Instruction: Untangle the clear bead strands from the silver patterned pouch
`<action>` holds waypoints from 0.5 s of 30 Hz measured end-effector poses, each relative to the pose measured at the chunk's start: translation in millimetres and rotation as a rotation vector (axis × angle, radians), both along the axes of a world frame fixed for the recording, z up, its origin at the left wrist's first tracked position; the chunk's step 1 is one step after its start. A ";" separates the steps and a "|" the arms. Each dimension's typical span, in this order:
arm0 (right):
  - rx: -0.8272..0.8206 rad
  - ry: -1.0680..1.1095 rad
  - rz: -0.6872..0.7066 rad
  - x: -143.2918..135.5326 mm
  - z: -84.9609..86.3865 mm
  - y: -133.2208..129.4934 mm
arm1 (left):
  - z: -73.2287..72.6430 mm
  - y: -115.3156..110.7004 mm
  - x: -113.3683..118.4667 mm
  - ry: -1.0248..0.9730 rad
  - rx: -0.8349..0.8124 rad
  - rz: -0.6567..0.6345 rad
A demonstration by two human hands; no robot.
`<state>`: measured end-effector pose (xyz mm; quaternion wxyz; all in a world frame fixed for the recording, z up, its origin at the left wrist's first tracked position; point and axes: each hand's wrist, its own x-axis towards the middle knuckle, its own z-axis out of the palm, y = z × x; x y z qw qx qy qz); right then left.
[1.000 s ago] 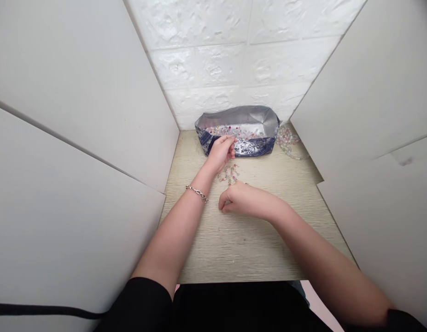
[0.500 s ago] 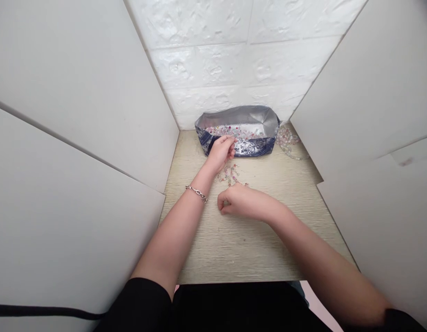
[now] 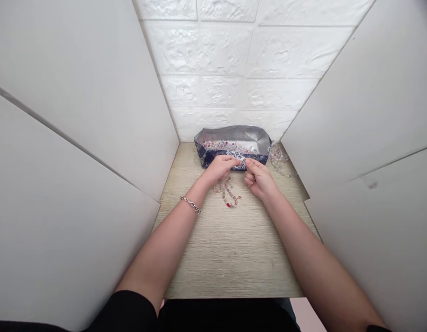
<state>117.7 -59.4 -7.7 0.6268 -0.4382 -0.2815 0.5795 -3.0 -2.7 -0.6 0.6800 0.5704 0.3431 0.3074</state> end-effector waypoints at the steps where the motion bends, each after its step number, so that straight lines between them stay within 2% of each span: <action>1: 0.003 0.023 0.001 0.6 0.0 -0.1 | 0.4 -0.5 0.0 0.003 0.004 0.002; 6: 0.011 0.094 0.027 2.0 0.4 -0.7 | 0.8 -1.6 0.9 0.021 0.022 0.014; 15: -0.011 0.054 0.050 -0.5 2.0 -0.5 | -1.1 -1.6 2.6 0.004 0.021 0.020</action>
